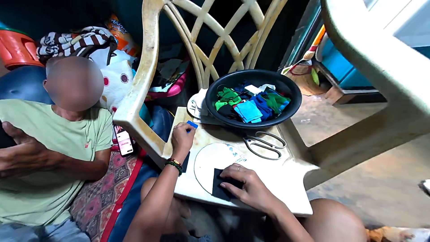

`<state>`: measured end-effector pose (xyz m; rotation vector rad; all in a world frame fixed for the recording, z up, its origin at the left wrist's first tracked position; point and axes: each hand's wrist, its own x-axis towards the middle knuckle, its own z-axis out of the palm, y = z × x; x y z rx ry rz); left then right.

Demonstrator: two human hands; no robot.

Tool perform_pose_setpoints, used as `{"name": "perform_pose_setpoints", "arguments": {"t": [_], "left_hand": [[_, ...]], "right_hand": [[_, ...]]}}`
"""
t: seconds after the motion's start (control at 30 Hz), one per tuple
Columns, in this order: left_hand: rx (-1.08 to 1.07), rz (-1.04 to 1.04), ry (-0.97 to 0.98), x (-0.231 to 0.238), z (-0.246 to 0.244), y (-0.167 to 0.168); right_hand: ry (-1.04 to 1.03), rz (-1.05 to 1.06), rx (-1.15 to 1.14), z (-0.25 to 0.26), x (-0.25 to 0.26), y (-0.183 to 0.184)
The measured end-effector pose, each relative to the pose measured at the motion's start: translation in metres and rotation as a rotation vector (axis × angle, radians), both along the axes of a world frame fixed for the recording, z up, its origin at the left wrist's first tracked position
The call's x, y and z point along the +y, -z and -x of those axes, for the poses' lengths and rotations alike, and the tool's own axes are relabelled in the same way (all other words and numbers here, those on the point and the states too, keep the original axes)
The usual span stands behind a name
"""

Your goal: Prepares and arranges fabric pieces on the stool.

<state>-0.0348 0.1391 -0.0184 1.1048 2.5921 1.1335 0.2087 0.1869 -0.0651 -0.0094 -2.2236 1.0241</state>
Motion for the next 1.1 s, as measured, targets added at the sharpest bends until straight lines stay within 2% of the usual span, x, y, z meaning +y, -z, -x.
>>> {"name": "perform_pose_setpoints", "arguments": {"t": [0.2,0.33,0.43,0.5,0.57,0.67,0.73,0.77,0.83,0.93,1.03,1.1], "left_hand": [[-0.349,-0.29,-0.152,-0.005,0.014,-0.004],[-0.361,-0.533,-0.186,-0.016,0.009,-0.005],[-0.348,-0.696,-0.143,-0.03,-0.019,-0.018],[-0.313,-0.709,-0.008,-0.045,-0.053,-0.026],[-0.217,-0.671,0.203,-0.061,-0.089,-0.028],[0.062,-0.563,0.554,-0.075,-0.121,-0.019],[0.243,-0.491,0.657,-0.079,-0.13,-0.011],[0.266,-0.489,0.669,-0.081,-0.133,-0.009],[0.199,-0.549,0.609,-0.083,-0.135,-0.008],[0.025,-0.551,0.376,-0.088,-0.129,-0.009],[-0.478,-0.413,0.353,-0.097,-0.119,-0.014],[-0.724,-0.367,0.383,-0.101,-0.116,-0.018]], "right_hand": [[-0.005,-0.002,-0.009,0.0,0.0,-0.001],[0.032,-0.043,0.069,0.001,-0.002,-0.001],[0.082,0.011,0.213,0.002,-0.003,-0.004],[0.042,0.248,0.209,-0.001,-0.009,-0.01],[-0.08,0.664,0.095,-0.005,-0.017,-0.024],[-0.263,1.236,0.01,-0.005,-0.023,-0.036],[-0.295,1.369,-0.012,-0.005,-0.023,-0.035],[-0.274,1.373,-0.029,-0.005,-0.023,-0.035],[-0.259,1.335,-0.055,-0.006,-0.024,-0.036],[-0.388,1.227,-0.066,-0.007,-0.02,-0.033],[-0.478,1.207,-0.104,-0.008,-0.018,-0.032],[-0.47,1.205,-0.148,-0.007,-0.019,-0.035]]}}
